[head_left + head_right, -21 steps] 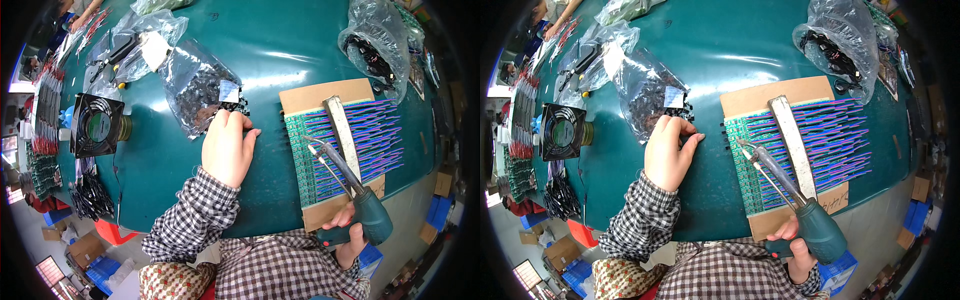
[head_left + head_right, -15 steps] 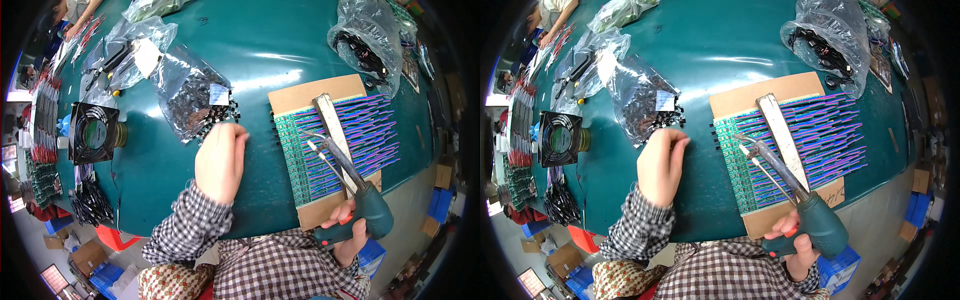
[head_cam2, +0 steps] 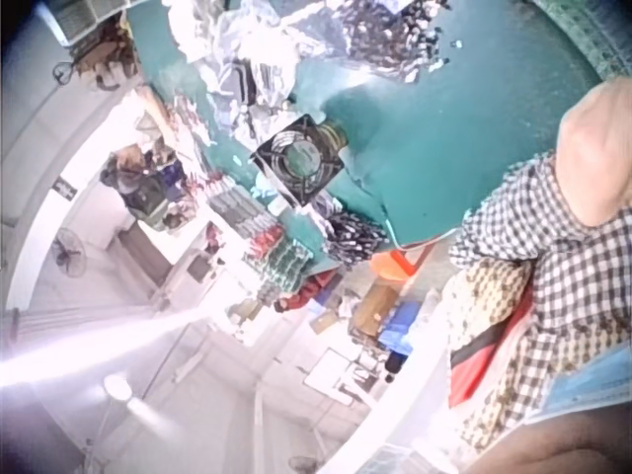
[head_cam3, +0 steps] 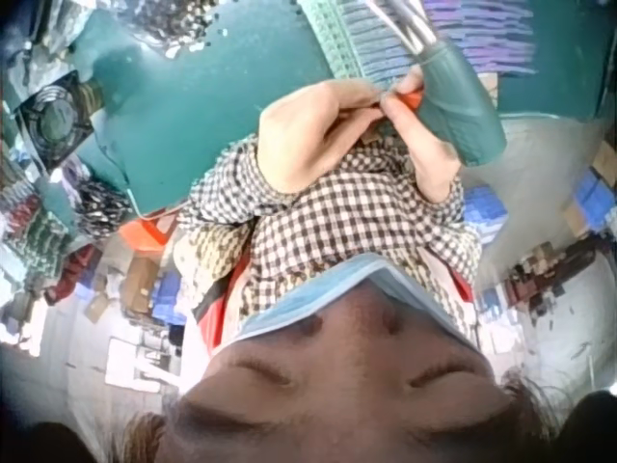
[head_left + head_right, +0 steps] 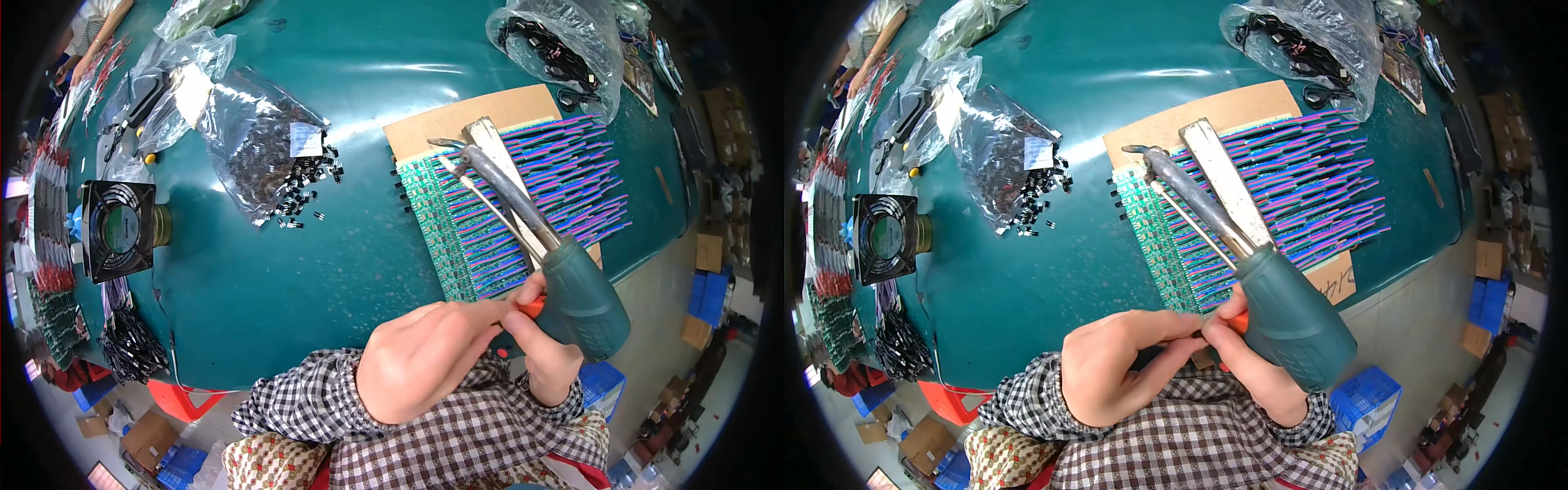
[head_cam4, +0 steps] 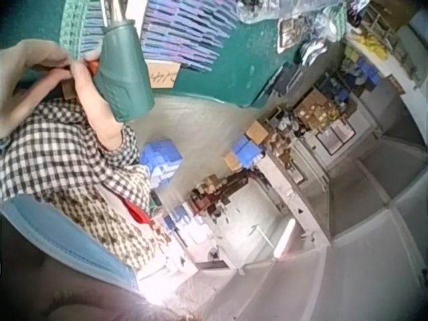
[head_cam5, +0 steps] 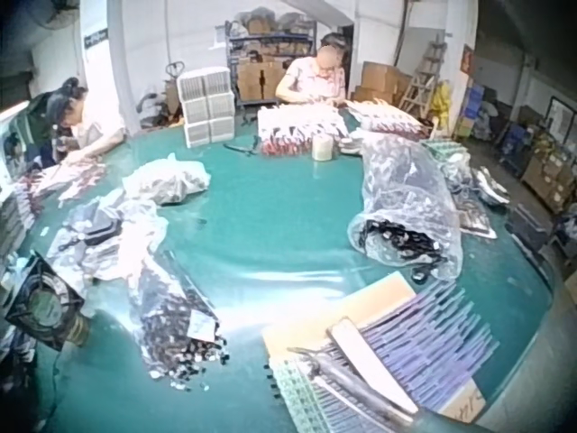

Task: The person connects electrical wires to printed circuit boards with a handheld soldering iron.

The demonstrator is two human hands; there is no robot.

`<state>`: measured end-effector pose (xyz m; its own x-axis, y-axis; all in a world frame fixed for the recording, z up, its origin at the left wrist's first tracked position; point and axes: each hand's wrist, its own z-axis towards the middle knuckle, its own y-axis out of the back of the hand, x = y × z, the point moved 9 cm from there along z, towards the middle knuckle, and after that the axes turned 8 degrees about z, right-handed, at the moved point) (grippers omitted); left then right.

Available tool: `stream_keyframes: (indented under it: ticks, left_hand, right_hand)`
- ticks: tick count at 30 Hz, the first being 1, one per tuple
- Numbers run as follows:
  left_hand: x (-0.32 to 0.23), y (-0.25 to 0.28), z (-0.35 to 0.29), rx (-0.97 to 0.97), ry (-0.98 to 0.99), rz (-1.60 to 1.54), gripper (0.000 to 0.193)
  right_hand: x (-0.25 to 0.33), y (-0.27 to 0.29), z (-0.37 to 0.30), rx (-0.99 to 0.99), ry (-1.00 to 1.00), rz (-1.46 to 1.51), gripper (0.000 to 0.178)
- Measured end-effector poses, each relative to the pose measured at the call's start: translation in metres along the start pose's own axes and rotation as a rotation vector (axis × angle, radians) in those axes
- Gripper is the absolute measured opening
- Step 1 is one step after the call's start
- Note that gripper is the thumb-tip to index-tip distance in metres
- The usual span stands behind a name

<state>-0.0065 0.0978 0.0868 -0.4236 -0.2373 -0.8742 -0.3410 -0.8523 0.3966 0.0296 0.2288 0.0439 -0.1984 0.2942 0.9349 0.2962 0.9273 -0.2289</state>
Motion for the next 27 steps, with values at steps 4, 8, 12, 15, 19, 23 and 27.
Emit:
stream_keyframes:
  ticks: [4,8,12,15,19,23,27]
  left_hand:
    - [0.038,-0.018,-0.019,0.123,0.517,-0.434,0.018]
    - [0.043,-0.026,-0.032,0.124,0.626,-0.577,0.013]
    - [0.042,-0.020,-0.025,0.146,0.542,-0.490,0.011]
    - [0.067,0.001,-0.028,-0.111,0.547,-0.414,0.009]
    - [0.114,0.009,-0.027,-0.296,0.750,-0.551,0.010]
    - [0.129,0.003,-0.026,-0.279,0.822,-0.581,0.013]
    - [0.134,-0.001,-0.022,-0.284,0.839,-0.628,0.012]
  right_hand:
    - [0.000,0.002,-0.002,-0.042,-0.046,-0.012,0.040]
    - [-0.002,-0.002,-0.004,-0.014,-0.065,-0.044,0.037]
    - [-0.007,-0.003,-0.003,0.030,-0.170,-0.203,0.030]
    - [0.002,0.001,-0.005,-0.069,-0.115,-0.054,0.026]
    - [0.005,0.016,-0.014,-0.047,0.090,0.036,0.039]
    - [-0.001,0.022,-0.021,0.005,0.061,0.065,0.046]
    - [-0.007,0.023,-0.024,-0.007,-0.003,0.019,0.051]
